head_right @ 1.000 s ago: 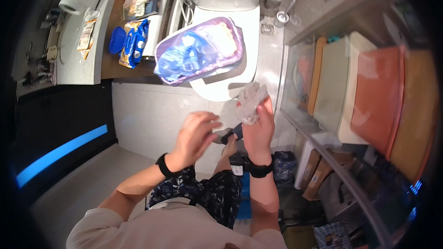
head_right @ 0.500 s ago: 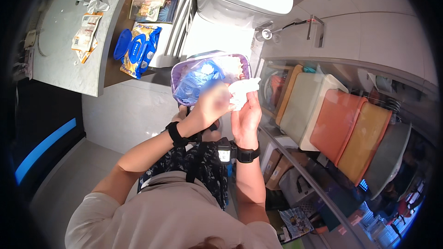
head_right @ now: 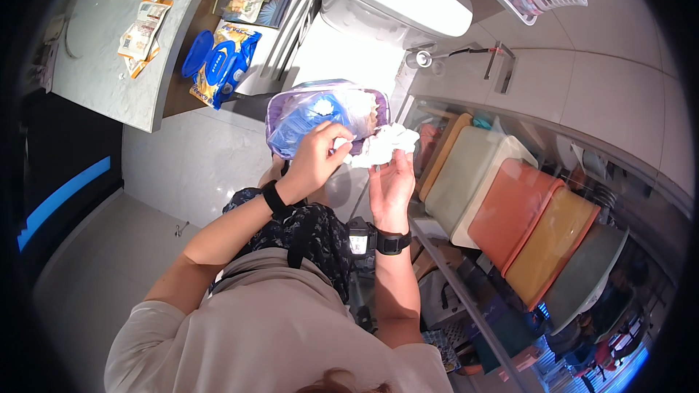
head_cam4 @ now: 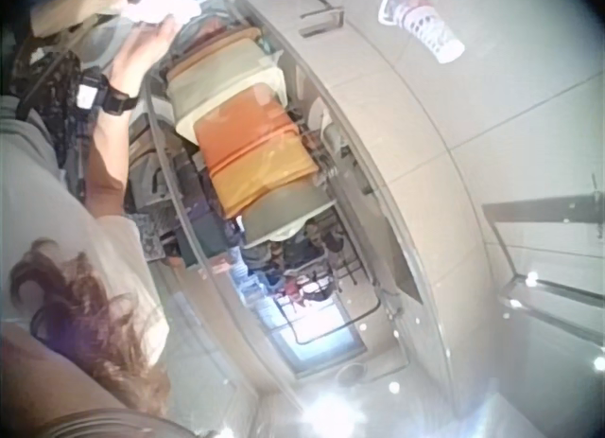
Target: The person wipes the exterior base of a toilet and the surrounding floor with a cloth, then places a plastic bag into a small bin and sets it beside the toilet.
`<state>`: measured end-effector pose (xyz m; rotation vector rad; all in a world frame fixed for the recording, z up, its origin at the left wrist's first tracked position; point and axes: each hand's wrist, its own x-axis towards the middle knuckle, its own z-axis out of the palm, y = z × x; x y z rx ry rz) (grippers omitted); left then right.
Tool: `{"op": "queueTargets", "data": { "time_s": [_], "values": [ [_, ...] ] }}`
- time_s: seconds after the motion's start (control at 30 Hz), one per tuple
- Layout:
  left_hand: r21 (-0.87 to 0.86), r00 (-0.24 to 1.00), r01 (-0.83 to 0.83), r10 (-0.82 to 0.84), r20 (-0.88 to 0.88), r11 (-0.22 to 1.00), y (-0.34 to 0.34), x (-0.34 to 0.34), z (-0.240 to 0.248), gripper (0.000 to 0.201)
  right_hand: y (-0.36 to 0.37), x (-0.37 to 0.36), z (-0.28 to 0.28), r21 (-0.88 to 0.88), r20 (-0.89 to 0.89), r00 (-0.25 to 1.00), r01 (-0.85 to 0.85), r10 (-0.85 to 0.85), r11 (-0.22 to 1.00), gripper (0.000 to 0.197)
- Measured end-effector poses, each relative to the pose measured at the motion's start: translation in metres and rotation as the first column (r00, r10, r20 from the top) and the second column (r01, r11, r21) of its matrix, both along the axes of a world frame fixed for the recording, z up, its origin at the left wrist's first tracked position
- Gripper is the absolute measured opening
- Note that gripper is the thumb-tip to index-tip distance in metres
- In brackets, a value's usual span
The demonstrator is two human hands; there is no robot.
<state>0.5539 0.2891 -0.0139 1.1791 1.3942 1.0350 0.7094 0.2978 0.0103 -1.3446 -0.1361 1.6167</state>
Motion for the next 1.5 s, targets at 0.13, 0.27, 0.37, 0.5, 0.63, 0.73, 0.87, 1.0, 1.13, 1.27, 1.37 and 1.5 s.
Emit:
{"op": "queueTargets", "data": {
  "time_s": [0.13,0.27,0.37,0.5,0.63,0.73,0.87,1.0,1.13,1.27,1.37,1.5],
  "values": [
    [0.09,0.97,-0.014,0.035,-0.24,0.996,0.002,-0.002,-0.001,0.013,-0.003,0.013,-0.007,0.013,-0.028,0.999,-0.038,0.038,0.999,0.031],
    [0.12,0.923,-0.039,0.082,-0.375,0.992,0.001,-0.003,-0.018,0.012,-0.002,0.006,0.009,-0.026,-0.052,0.999,0.015,-0.016,1.0,0.023],
    [0.129,0.898,-0.044,0.096,-0.429,0.991,0.002,-0.012,-0.031,0.015,-0.001,0.003,0.017,-0.034,0.082,0.997,0.013,-0.01,0.999,0.02],
    [-0.001,0.929,0.047,-0.044,-0.366,0.999,-0.001,-0.019,-0.027,0.024,0.002,0.001,-0.012,0.229,0.561,0.826,-0.226,0.062,0.947,0.021],
    [0.09,0.88,0.097,-0.043,-0.474,0.991,-0.015,-0.03,-0.026,0.036,0.007,-0.038,-0.033,-0.013,0.982,0.103,-0.799,0.157,0.602,0.028],
    [0.113,0.699,0.136,-0.015,-0.715,0.984,-0.028,-0.044,-0.017,0.039,-0.002,-0.044,-0.071,-0.364,0.918,-0.295,-0.892,0.264,0.269,0.04],
    [-0.142,0.663,0.269,-0.29,-0.69,0.953,-0.054,-0.047,-0.044,0.046,0.003,-0.046,-0.105,-0.483,0.844,-0.458,-0.876,0.28,0.023,0.041],
    [-0.24,0.5,0.362,-0.405,-0.765,0.901,-0.056,-0.048,-0.068,0.043,0.038,-0.072,-0.127,-0.638,0.593,-0.687,-0.719,0.421,-0.275,0.037],
    [-0.274,0.4,0.524,-0.518,-0.756,0.806,-0.035,-0.034,-0.07,0.04,0.062,-0.032,-0.226,-0.657,0.482,-0.658,-0.708,0.579,-0.258,0.025],
    [-0.363,0.451,0.486,-0.584,-0.675,0.795,-0.073,-0.059,-0.108,0.046,0.053,-0.081,-0.201,-0.674,0.481,-0.707,-0.676,0.518,-0.298,0.028],
    [-0.169,0.519,0.518,-0.465,-0.717,0.838,-0.066,-0.04,-0.101,0.065,0.062,-0.024,-0.253,-0.741,0.475,-0.717,-0.639,0.51,-0.208,0.031],
    [-0.157,0.503,0.472,-0.411,-0.76,0.867,-0.074,-0.057,-0.1,0.066,0.073,-0.063,-0.2,-0.634,0.54,-0.771,-0.637,0.338,-0.439,0.034]
  ]
}}
